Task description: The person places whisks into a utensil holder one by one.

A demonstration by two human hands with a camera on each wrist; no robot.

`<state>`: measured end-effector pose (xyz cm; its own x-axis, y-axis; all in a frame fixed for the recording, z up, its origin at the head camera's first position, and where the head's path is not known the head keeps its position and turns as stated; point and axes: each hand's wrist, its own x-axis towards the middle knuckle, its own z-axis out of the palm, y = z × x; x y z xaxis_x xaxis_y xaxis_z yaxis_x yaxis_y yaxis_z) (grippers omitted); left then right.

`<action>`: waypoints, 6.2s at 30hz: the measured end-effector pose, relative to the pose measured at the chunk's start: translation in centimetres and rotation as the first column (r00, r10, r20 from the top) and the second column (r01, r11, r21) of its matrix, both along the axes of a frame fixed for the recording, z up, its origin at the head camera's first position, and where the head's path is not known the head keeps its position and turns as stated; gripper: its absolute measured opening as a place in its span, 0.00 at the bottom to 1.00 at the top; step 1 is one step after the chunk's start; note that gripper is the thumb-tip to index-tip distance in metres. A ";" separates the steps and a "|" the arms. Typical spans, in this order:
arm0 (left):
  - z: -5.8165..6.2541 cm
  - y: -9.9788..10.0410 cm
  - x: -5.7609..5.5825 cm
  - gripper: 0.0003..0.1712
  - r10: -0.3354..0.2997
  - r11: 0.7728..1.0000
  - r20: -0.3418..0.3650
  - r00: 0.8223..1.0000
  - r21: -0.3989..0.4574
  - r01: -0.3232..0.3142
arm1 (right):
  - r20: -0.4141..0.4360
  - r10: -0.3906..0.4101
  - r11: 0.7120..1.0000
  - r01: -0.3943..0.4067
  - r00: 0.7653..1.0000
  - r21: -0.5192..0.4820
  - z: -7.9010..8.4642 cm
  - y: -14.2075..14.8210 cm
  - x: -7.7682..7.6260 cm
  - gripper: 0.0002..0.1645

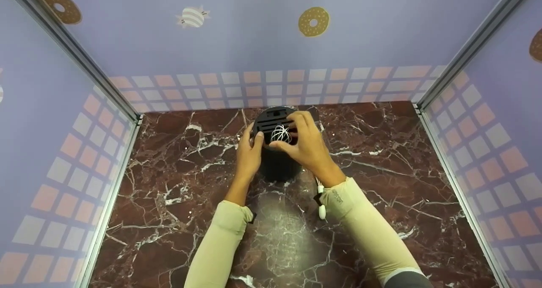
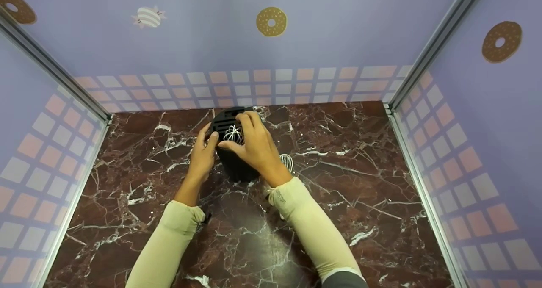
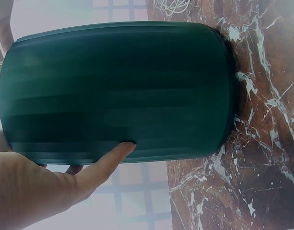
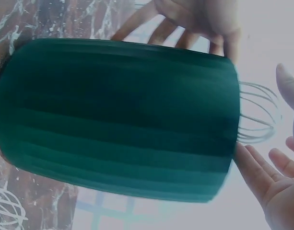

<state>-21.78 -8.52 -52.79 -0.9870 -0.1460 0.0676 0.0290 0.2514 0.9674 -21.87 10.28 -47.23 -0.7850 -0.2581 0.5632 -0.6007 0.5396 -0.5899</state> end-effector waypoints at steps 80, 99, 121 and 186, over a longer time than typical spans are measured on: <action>-0.4 0.0 -0.2 0.30 0.006 0.998 -0.027 1.000 0.060 -0.005 | 0.557 -0.244 0.960 0.281 0.794 0.019 -15.7 10.5 4.4 0.48; -0.3 0.2 -0.1 0.30 0.010 0.995 -0.015 1.000 0.098 -0.009 | 0.556 -0.322 0.941 0.325 0.767 0.097 -17.1 8.7 5.1 0.50; -0.1 0.1 0.0 0.31 0.008 0.999 0.003 1.000 0.048 -0.008 | 0.634 -0.322 0.934 0.345 0.703 0.093 -15.4 8.5 5.2 0.42; 0.1 0.2 -0.2 0.30 0.005 0.999 -0.014 1.000 0.044 -0.004 | 0.236 -0.081 0.894 0.175 0.968 -0.412 5.3 3.0 -2.2 0.64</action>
